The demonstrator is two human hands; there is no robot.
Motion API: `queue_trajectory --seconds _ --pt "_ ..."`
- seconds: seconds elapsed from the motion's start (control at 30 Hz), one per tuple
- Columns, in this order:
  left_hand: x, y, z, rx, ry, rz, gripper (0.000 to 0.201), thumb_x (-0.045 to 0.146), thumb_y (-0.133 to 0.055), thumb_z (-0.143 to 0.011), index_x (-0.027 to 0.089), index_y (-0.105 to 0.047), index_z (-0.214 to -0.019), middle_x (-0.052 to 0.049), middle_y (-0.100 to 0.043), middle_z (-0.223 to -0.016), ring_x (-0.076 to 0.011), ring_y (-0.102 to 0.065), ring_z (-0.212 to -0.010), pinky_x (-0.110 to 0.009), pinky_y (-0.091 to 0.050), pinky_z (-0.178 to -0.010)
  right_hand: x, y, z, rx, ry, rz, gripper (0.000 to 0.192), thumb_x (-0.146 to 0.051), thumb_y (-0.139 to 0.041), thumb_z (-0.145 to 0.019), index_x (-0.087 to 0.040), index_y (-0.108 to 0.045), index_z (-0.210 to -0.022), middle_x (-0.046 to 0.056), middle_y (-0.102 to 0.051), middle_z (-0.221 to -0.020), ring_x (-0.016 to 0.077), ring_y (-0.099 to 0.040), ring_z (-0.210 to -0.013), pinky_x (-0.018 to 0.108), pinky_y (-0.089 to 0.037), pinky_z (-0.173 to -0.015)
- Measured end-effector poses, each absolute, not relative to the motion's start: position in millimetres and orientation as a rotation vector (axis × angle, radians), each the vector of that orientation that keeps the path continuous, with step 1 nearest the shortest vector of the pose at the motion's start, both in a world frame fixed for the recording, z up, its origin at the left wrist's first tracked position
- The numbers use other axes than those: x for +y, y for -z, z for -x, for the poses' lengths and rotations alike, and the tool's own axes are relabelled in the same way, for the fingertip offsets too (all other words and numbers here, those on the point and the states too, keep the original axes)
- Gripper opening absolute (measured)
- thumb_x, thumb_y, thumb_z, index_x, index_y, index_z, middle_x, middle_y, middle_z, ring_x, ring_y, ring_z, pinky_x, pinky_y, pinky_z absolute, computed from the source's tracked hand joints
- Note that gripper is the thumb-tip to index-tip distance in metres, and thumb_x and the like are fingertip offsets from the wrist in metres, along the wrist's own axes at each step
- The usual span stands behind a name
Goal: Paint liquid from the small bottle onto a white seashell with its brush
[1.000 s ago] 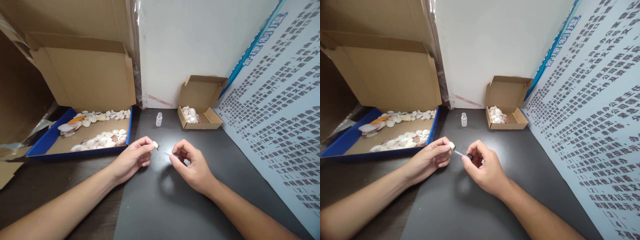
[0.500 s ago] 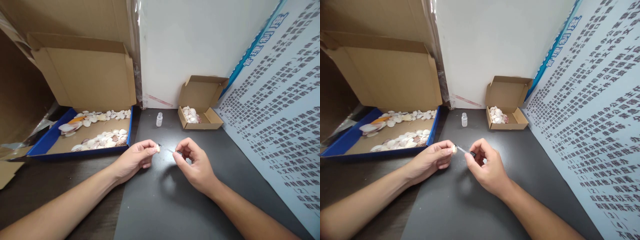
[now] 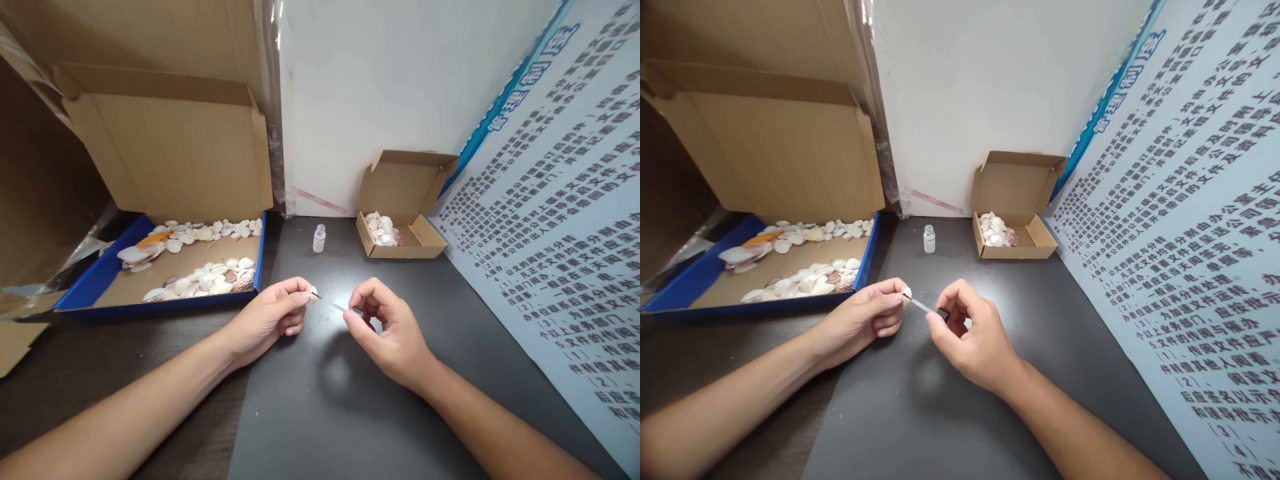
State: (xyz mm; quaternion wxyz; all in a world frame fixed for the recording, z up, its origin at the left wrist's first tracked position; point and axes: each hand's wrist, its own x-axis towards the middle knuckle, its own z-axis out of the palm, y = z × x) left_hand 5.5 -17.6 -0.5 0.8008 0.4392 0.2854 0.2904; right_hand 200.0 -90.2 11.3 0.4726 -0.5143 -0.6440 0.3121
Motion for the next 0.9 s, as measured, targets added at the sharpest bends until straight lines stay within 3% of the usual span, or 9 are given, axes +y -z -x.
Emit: queue_trajectory --seconds 0.9 --pt "-18.4 -2.1 -4.6 0.617 -0.595 -0.914 0.019 0.029 -0.067 -0.085 0.018 -0.052 -0.079 0.008 -0.029 -0.057 -0.0066 -0.022 -0.050 -0.020 -0.022 -0.050 -88.8 -12.0 -198.4 -1.600 -0.770 1.307 0.013 -0.024 -0.061 -0.084 -0.023 -0.048 -0.082 -0.007 -0.044 -0.062 0.0098 -0.042 -0.050 0.022 -0.036 -0.047"
